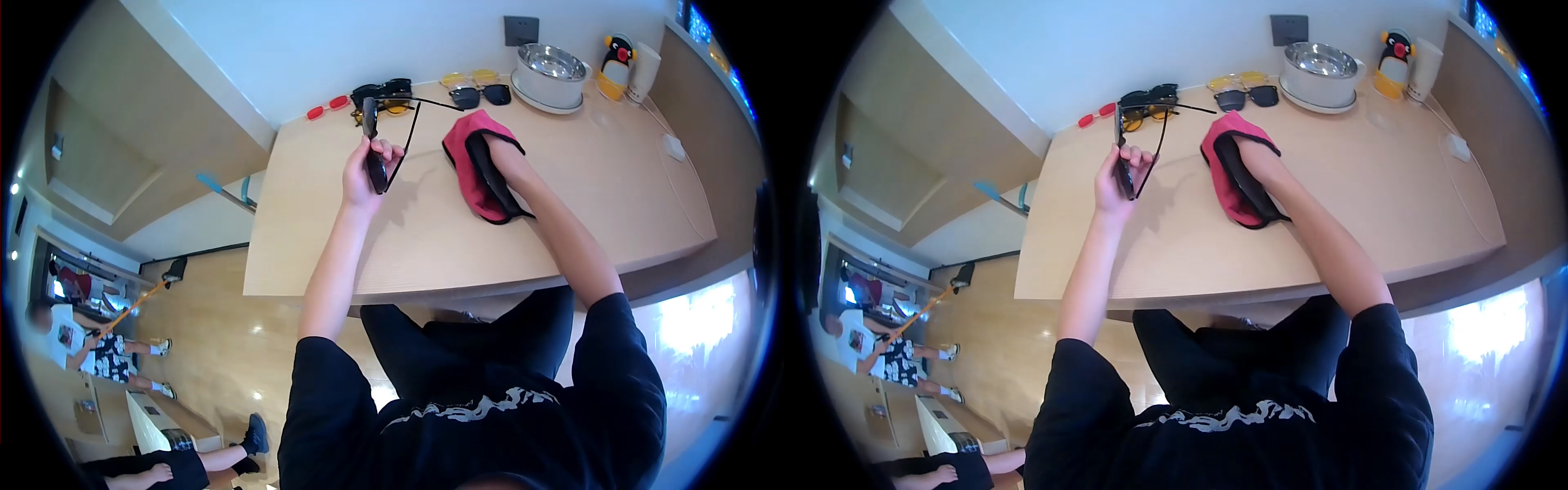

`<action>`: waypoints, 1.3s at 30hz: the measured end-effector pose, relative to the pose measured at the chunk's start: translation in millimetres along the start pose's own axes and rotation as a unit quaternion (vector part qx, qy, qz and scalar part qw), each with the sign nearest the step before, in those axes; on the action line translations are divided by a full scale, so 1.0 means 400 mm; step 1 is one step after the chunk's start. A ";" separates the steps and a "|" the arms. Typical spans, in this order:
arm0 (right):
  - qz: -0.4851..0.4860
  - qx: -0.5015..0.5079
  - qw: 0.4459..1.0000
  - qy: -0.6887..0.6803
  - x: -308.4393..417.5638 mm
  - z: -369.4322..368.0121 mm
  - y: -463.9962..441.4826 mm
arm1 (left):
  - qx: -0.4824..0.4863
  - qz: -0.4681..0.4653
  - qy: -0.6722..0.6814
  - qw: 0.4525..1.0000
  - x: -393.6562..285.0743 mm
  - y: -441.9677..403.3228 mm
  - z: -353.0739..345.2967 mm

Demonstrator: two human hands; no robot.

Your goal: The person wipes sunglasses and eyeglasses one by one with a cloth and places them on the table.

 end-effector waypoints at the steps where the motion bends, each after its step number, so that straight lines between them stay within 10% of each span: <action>1: -0.011 0.005 0.998 -0.054 0.004 -0.003 0.006 | 0.001 0.004 0.003 1.000 0.011 -0.002 -0.002; 7: -0.024 -0.011 0.982 -0.187 0.019 -0.005 0.020 | 0.022 0.050 -0.042 0.998 0.041 0.006 -0.018; 11: 0.305 0.020 0.941 0.144 0.021 0.003 -0.022 | 0.043 0.063 -0.083 0.994 0.053 0.005 -0.020; 25: 0.175 0.045 0.956 0.231 -0.003 0.059 -0.034 | 0.076 0.079 -0.132 0.985 0.045 0.009 -0.026; 31: 0.028 0.125 0.988 -0.081 -0.022 0.060 -0.024 | 0.109 0.114 -0.038 0.987 0.042 0.010 -0.022; 39: 0.118 0.102 0.980 0.123 0.019 0.024 0.022 | 0.203 0.242 -0.109 0.943 0.075 0.028 -0.062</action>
Point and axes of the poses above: each hand's wrist, its own y-axis away from the middle knuckle, its own z-axis out of the back of the hand, x = y × z, the point moved 2 cm from there along -y, towards the middle knuckle, and after that the axes turned 3 degrees about z, right-handed, at the moved point
